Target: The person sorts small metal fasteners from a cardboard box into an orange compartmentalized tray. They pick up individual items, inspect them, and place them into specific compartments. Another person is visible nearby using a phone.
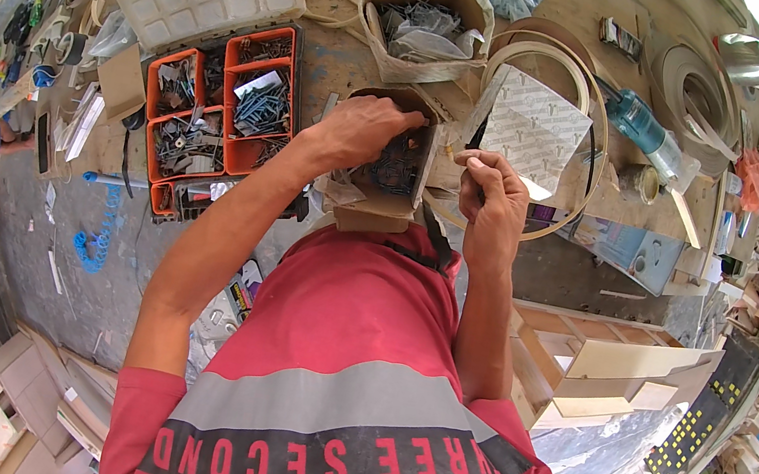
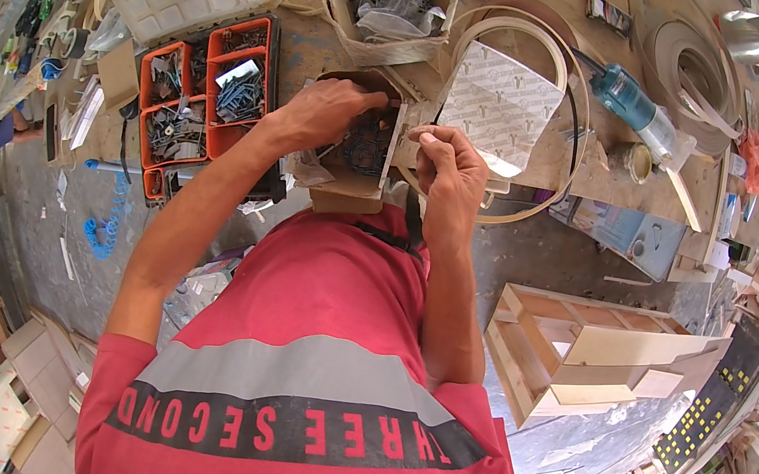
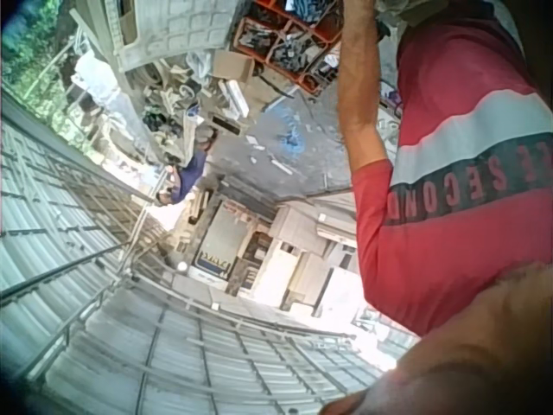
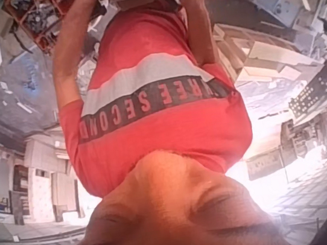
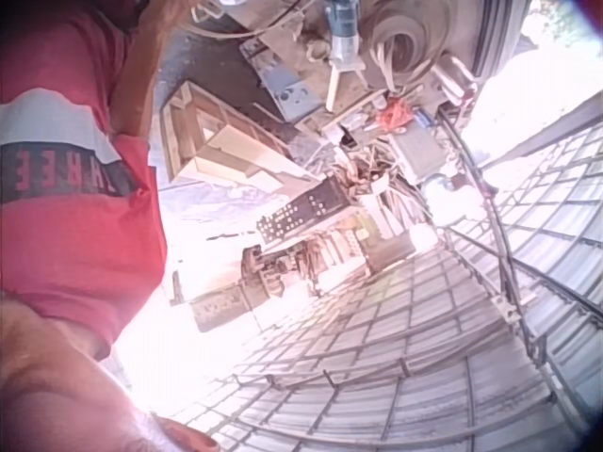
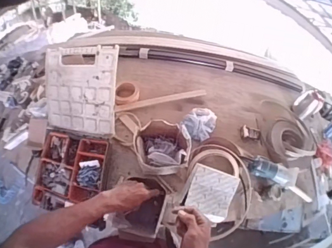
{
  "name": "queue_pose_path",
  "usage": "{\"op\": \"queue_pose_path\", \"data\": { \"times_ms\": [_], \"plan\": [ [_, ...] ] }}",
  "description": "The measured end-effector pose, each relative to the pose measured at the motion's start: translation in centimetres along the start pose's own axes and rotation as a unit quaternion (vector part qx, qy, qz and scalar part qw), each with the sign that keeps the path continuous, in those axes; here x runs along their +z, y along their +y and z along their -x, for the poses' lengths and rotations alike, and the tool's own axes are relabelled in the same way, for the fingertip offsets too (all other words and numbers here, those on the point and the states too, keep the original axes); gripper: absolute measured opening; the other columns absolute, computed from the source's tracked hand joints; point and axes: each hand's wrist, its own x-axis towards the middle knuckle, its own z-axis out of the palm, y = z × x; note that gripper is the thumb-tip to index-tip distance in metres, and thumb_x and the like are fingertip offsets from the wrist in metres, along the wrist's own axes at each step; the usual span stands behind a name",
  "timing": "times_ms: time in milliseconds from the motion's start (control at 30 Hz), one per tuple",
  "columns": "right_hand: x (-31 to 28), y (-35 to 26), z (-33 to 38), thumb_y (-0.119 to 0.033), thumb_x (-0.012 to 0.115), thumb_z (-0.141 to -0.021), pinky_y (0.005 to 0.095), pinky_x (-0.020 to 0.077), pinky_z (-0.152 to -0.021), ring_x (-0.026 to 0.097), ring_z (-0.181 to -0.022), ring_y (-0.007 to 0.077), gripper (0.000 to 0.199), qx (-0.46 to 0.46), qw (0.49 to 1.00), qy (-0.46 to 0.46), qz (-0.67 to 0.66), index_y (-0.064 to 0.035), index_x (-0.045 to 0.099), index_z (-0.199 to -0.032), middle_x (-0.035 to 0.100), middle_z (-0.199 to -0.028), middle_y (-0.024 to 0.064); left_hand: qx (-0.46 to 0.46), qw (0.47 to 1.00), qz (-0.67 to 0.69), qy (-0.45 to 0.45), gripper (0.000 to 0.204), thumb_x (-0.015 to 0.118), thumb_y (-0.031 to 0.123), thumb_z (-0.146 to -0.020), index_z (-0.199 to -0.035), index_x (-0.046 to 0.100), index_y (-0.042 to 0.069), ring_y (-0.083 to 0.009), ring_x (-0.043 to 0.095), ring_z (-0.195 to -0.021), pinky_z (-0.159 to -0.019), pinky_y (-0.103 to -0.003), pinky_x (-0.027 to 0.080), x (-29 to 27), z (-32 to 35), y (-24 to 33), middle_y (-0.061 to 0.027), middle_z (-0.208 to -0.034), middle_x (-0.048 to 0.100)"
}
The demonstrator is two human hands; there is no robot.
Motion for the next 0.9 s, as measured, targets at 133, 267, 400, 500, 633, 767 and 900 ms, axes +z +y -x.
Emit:
{"op": "queue_pose_path", "data": {
  "times_ms": [133, 267, 400, 500, 633, 767, 900],
  "plan": [
    [-0.1, 0.2, 0.1, -0.012, 0.061, -0.097, 0.0203, 0.0219, -0.046, 0.032, -0.052, 0.0000, 0.015, -0.001, 1.000, 0.000, 0.010, -0.0017, 0.072, -0.094, 0.047, -0.063, -0.0081, -0.008, 0.999, -0.030, -0.006, 0.029, 0.061, -0.003, -0.079, -0.107, 0.069, 0.003, -0.0416, 0.065, -0.101, -0.084, -0.050, 0.054, 1.8, -0.5, 0.1, -0.0205, -0.111, 0.064],
    [0.2, 0.2, 0.3, -0.011, 0.061, -0.097, 0.0207, 0.0212, -0.046, 0.031, -0.051, 0.0009, 0.016, 0.001, 1.000, 0.003, 0.018, -0.0001, 0.072, -0.096, 0.048, -0.064, -0.0063, -0.013, 0.999, -0.046, -0.018, 0.029, 0.065, -0.002, -0.077, -0.105, 0.068, 0.000, -0.0412, 0.065, -0.103, -0.086, -0.050, 0.054, 2.9, -0.2, 0.4, -0.0218, -0.111, 0.063],
    [-0.1, 0.7, 0.1, -0.011, 0.061, -0.097, 0.0211, 0.0207, -0.046, 0.030, -0.050, 0.0014, 0.015, 0.002, 1.000, 0.005, 0.026, 0.0001, 0.071, -0.097, 0.048, -0.064, -0.0057, -0.011, 0.998, -0.054, 0.025, 0.022, 0.067, -0.001, -0.076, -0.097, 0.069, -0.002, -0.0416, 0.066, -0.097, -0.083, -0.049, 0.055, 4.1, -0.5, 0.5, -0.0225, -0.108, 0.064],
    [-0.2, 0.8, 0.1, -0.011, 0.061, -0.097, 0.0214, 0.0204, -0.046, 0.029, -0.050, 0.0013, 0.015, 0.009, 1.000, 0.002, 0.024, -0.0001, 0.071, -0.096, 0.047, -0.064, -0.0061, -0.019, 0.997, -0.079, 0.015, 0.015, 0.066, 0.000, -0.077, -0.091, 0.071, -0.002, -0.0417, 0.067, -0.095, -0.081, -0.049, 0.056, 3.8, -0.9, 0.9, -0.0226, -0.104, 0.065],
    [-0.3, 1.0, -0.1, -0.011, 0.061, -0.097, 0.0217, 0.0200, -0.046, 0.029, -0.050, 0.0013, 0.015, 0.006, 0.999, -0.003, 0.033, 0.0001, 0.071, -0.096, 0.046, -0.063, -0.0065, -0.013, 0.997, -0.069, 0.041, 0.012, 0.063, 0.002, -0.080, -0.087, 0.072, -0.001, -0.0413, 0.068, -0.094, -0.079, -0.048, 0.057, 3.6, -0.8, 0.7, -0.0225, -0.101, 0.066],
    [-0.3, 0.8, 0.0, -0.011, 0.060, -0.097, 0.0210, 0.0212, -0.046, 0.031, -0.051, 0.0009, 0.016, 0.018, 1.000, -0.007, 0.017, -0.0008, 0.072, -0.093, 0.045, -0.062, -0.0073, -0.032, 0.996, -0.077, -0.020, 0.013, 0.061, 0.004, -0.083, -0.087, 0.073, 0.000, -0.0404, 0.069, -0.092, -0.079, -0.048, 0.057, 2.7, -1.2, 0.9, -0.0220, -0.098, 0.069],
    [-1.1, 0.7, 0.1, -0.010, 0.059, -0.098, 0.0206, 0.0228, -0.046, 0.033, -0.050, 0.0011, 0.017, 0.022, 0.999, -0.034, -0.034, -0.0006, 0.072, -0.094, 0.047, -0.061, -0.0059, -0.025, 0.993, -0.090, -0.072, 0.014, 0.061, 0.005, -0.084, -0.088, 0.074, 0.000, -0.0393, 0.070, -0.092, -0.080, -0.048, 0.057, 1.6, -1.5, 1.6, -0.0214, -0.097, 0.069]
  ]
}}
